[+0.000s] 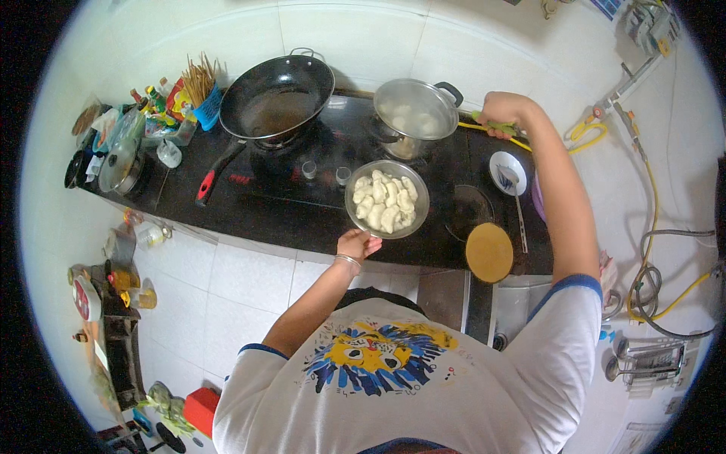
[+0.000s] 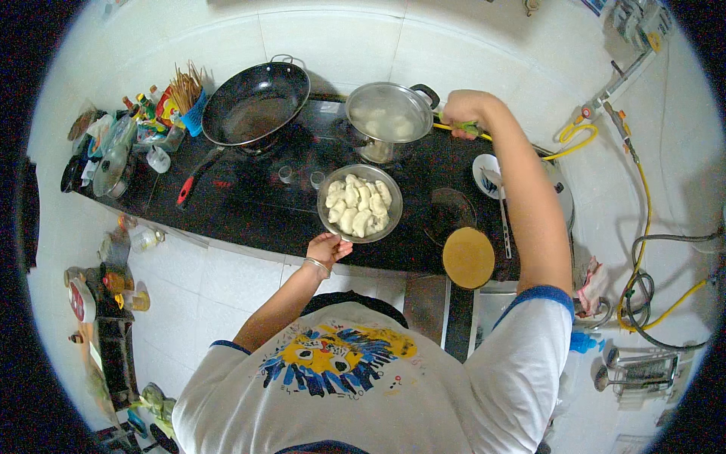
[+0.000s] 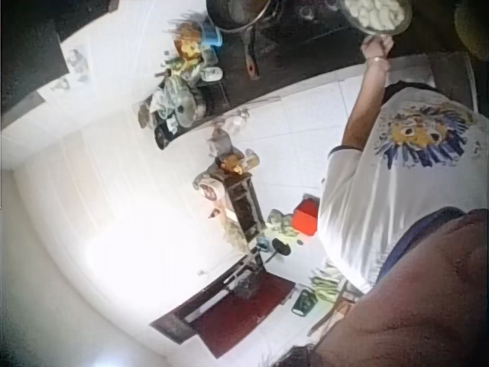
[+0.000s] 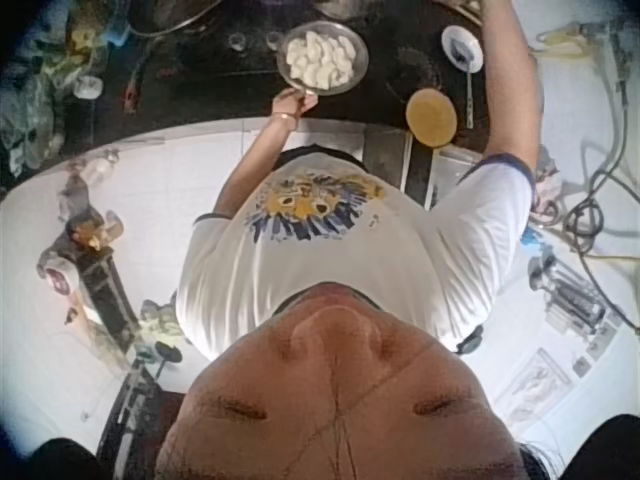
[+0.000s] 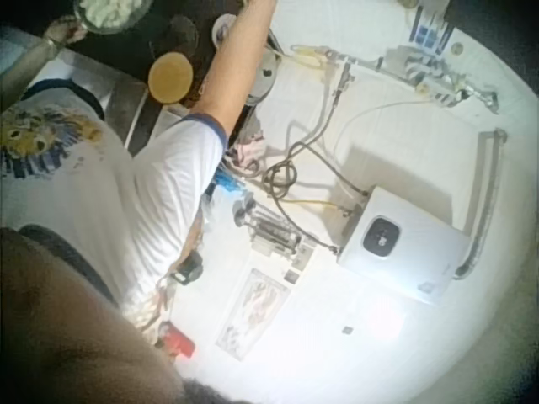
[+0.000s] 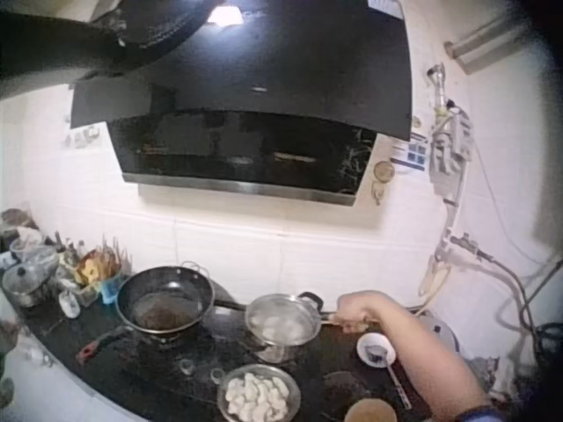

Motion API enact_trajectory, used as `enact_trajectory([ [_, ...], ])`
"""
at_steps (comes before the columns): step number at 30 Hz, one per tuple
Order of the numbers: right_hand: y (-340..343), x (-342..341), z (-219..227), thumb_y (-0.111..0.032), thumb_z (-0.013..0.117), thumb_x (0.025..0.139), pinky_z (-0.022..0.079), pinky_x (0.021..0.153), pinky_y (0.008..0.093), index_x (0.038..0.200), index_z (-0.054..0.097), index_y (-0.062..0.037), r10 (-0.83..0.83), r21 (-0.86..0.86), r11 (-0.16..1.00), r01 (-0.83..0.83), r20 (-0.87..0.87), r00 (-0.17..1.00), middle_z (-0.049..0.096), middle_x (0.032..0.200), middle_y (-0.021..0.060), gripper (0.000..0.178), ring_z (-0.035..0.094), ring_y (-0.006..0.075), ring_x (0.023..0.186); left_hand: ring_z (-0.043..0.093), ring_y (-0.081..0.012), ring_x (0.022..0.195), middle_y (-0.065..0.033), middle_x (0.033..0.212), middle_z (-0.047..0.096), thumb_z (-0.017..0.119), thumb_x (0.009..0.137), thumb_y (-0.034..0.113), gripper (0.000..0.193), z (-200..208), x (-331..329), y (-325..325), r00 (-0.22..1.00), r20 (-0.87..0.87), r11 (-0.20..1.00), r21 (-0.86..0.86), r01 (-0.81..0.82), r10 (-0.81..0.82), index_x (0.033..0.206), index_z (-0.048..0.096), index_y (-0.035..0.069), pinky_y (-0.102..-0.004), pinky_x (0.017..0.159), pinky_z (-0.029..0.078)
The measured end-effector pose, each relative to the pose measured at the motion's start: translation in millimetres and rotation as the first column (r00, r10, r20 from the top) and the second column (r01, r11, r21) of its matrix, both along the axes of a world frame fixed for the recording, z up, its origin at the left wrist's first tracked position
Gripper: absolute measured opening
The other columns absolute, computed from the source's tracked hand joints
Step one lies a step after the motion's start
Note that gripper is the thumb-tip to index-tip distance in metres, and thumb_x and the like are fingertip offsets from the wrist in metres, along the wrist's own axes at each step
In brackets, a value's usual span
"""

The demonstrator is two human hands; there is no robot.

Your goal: The person scoops cooked dumplings from a pot of boiling water into a metal bowl using a strainer. They then move to a wooden board to assemble more dumplings, placing a green filling onto round dough wrappers and folding them by hand.

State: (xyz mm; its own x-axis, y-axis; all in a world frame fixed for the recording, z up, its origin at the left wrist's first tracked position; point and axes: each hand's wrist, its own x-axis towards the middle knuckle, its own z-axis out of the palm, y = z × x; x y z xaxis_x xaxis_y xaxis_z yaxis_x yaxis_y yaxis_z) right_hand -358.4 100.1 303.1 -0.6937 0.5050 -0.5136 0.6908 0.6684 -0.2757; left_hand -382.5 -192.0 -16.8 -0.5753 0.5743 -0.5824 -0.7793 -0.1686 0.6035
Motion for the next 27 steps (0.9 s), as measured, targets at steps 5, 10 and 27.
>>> enact_trajectory([
  [5, 24.8, 11.0, -4.0, -0.016, 0.047, 0.086, 0.037, 0.033, 0.0214, 0.079, 0.052, 0.0045, -0.252, -0.45, 0.854, 0.263, 0.084, 0.964, 0.053, 0.059, 0.0061, 0.022, 0.044, 0.008, 0.039, 0.062, -0.026, 0.069, -0.0152, 0.078, 0.057, 0.048, 0.085, 0.003, 0.006, -0.8, 0.8, 1.0, 1.0, -0.01, 1.0, 0.002, 0.0, 0.0, 0.088, 0.044, -0.001, -0.039, 0.066, 0.054],
  [10, 22.8, 21.1, -34.3, -0.018, 0.043, 0.089, 0.039, 0.029, 0.0159, 0.095, 0.046, 0.0073, -0.475, -0.747, 0.533, 0.398, 0.125, 0.871, 0.053, 0.065, 0.0055, 0.027, 0.043, 0.0049, 0.038, 0.061, -0.0246, 0.069, -0.0153, 0.079, 0.057, 0.048, 0.085, 0.003, 0.007, 0.0, -0.7, 0.2, 1.0, -0.011, 1.0, -0.008, 0.018, -0.018, 0.088, 0.044, -0.002, -0.0374, 0.066, 0.054],
  [27, -6.8, 66.7, -85.4, -0.018, 0.038, 0.093, 0.031, 0.028, 0.0124, 0.112, 0.037, 0.0115, -0.73, -0.986, -0.062, 0.153, 0.149, 0.667, 0.045, 0.064, 0.0008, 0.035, 0.037, 0.0023, 0.04, 0.062, -0.0244, 0.069, -0.0154, 0.079, 0.057, 0.047, 0.085, 0.003, 0.006, -1.3, -1.4, -0.1, 0.998, -0.033, 0.999, -0.009, 0.052, -0.052, 0.087, 0.044, -0.002, -0.0369, 0.066, 0.055],
])
